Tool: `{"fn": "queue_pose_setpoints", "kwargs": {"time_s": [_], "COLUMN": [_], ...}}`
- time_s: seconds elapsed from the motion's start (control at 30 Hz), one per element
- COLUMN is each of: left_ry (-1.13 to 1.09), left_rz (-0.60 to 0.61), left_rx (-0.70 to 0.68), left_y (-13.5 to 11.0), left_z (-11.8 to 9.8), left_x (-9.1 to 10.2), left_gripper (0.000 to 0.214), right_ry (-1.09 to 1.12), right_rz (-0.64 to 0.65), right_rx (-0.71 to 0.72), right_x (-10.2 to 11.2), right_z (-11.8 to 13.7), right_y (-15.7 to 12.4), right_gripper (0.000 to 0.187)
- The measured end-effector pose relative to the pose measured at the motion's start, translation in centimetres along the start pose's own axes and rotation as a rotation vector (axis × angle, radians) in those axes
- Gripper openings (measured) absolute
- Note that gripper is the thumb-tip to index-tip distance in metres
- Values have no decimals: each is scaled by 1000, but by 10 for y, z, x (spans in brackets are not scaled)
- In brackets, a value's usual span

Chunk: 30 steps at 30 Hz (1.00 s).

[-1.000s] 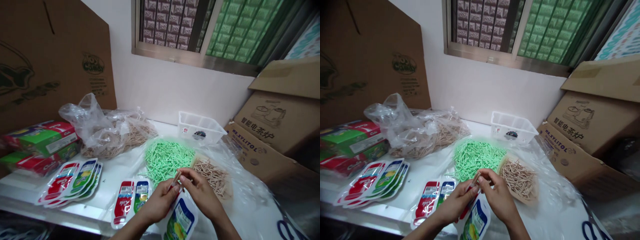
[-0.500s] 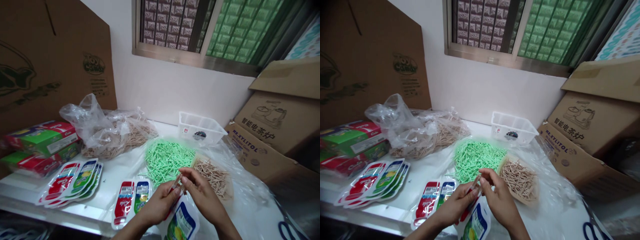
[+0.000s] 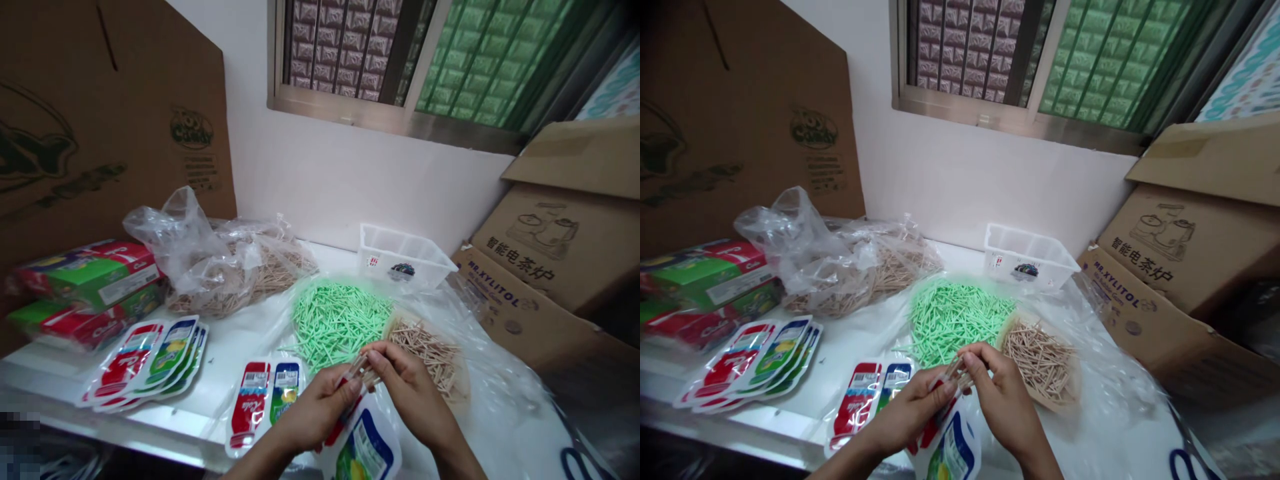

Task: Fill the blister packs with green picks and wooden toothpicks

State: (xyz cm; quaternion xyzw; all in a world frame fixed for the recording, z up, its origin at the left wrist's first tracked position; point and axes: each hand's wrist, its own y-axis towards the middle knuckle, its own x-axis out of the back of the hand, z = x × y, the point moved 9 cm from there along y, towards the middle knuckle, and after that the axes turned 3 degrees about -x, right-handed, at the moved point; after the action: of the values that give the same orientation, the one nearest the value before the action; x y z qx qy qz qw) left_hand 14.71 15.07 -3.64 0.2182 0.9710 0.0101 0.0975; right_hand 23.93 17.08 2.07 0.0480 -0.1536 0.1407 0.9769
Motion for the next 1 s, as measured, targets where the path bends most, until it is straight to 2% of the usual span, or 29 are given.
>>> {"fn": "queue_pose_setpoints", "kwargs": {"time_s": [0.13, 0.3, 0.4, 0.5, 0.6, 0.7, 0.8, 0.87, 0.93, 0.97, 1.0], "left_ry": [-5, -11, 15, 47, 62, 73, 80, 58, 39, 47, 68], "left_rz": [6, 17, -29, -93, -92, -109, -135, -167, -225, -263, -307], "left_rx": [-14, -65, -85, -88, -93, -104, -87, -112, -153, -160, -154], "left_y": [0, -1, -1, -2, -4, -7, -11, -15, -21, -25, -30], "left_z": [-4, -9, -11, -17, -25, -32, -32, -34, -36, -36, -35], "left_x": [1, 0, 5, 14, 19, 27, 39, 48, 59, 65, 73], "left_gripper": [43, 40, 36, 32, 33, 35, 39, 52, 75, 78, 71], "right_ry": [9, -91, -126, -74, -55, -70, -82, -97, -96, -87, -78], "right_rz": [-11, -28, -38, 1, 36, 20, 35, 51, 47, 44, 46], "right_rx": [-15, 22, 41, 13, -5, -36, -37, -17, -5, -2, 4], "right_x": [0, 1, 2, 1, 0, 2, -1, -7, -15, -20, -27], "right_z": [-1, 4, 3, -5, -13, -24, -32, -34, -34, -33, -31], "right_y": [0, -1, -3, -5, -7, -8, -5, -2, 3, 7, 10], "right_gripper": [28, 29, 30, 37, 47, 56, 40, 26, 24, 24, 25]}}
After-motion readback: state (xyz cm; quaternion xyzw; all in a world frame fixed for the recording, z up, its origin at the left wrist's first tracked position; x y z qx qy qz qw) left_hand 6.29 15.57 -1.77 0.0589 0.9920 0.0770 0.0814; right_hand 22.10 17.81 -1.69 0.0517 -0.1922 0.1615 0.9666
